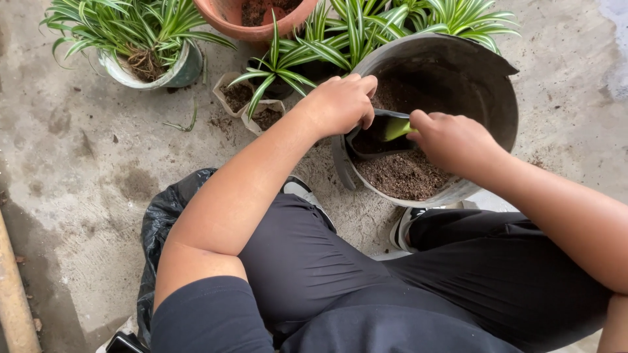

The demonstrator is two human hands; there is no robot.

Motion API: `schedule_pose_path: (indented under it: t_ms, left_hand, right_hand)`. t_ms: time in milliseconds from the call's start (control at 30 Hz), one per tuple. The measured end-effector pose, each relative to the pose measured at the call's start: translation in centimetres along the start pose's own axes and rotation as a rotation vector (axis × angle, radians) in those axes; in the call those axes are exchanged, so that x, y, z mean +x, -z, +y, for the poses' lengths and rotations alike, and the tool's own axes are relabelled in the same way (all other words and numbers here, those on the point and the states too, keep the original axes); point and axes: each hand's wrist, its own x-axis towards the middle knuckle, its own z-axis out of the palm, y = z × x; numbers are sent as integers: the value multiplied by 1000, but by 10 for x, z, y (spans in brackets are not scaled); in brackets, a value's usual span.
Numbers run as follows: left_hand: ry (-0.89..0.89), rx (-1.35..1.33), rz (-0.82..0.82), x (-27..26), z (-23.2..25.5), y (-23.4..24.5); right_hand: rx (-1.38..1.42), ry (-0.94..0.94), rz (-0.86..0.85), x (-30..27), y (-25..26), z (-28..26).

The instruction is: Planting spider plant offsets into a large bucket of soil using a small hand scoop.

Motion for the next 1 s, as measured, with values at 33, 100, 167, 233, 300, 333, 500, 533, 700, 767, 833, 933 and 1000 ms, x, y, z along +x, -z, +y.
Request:
schedule_pose_path:
  t_ms: [33,100,167,233,300,333,500,533,700,767,833,933,1000]
  left_hand:
    - [-2,4,1,0,0,1]
    - [8,-9,-2,-1,2,3]
    - [5,-5,-1,-1,2,4]
    - [3,-2,3,-1,2,3]
    - [8,-7,-13,-1,0,3]
    - [7,-5,-13,-1,0,3]
    - [2,-1,-16,-1,0,4]
    - [0,0,-15,-1,0,4]
    - [2,-7,-7,-5,0,9]
    - [8,-26,-30,-6,0,11]
    - [15,-42,-52,-7,0,14]
    - [21,-49,-63,-8,1,17]
    - [14,-52,-67,-8,1,18]
  right_hand:
    - [-1,-1,4,0,-5,0]
    - [-23,25,18,-2,-16,-1]
    - [3,24,22,-1,-7,-5]
    - [28,24,25,0,-4,-6]
    - [112,17,-67,5,-5,-4]
    - [112,16,-65,3,-9,-2]
    - [43,149,186,3,-17,-9]
    - [41,147,187,3,-22,-8]
    - [-19,180,208,1,-15,-8]
    - [-35,145,169,3,-17,-4]
    - [-51,110,133,3,-16,0]
    - [-1,53,58,3,-14,3]
    - [-13,14,89,3,-15,5]
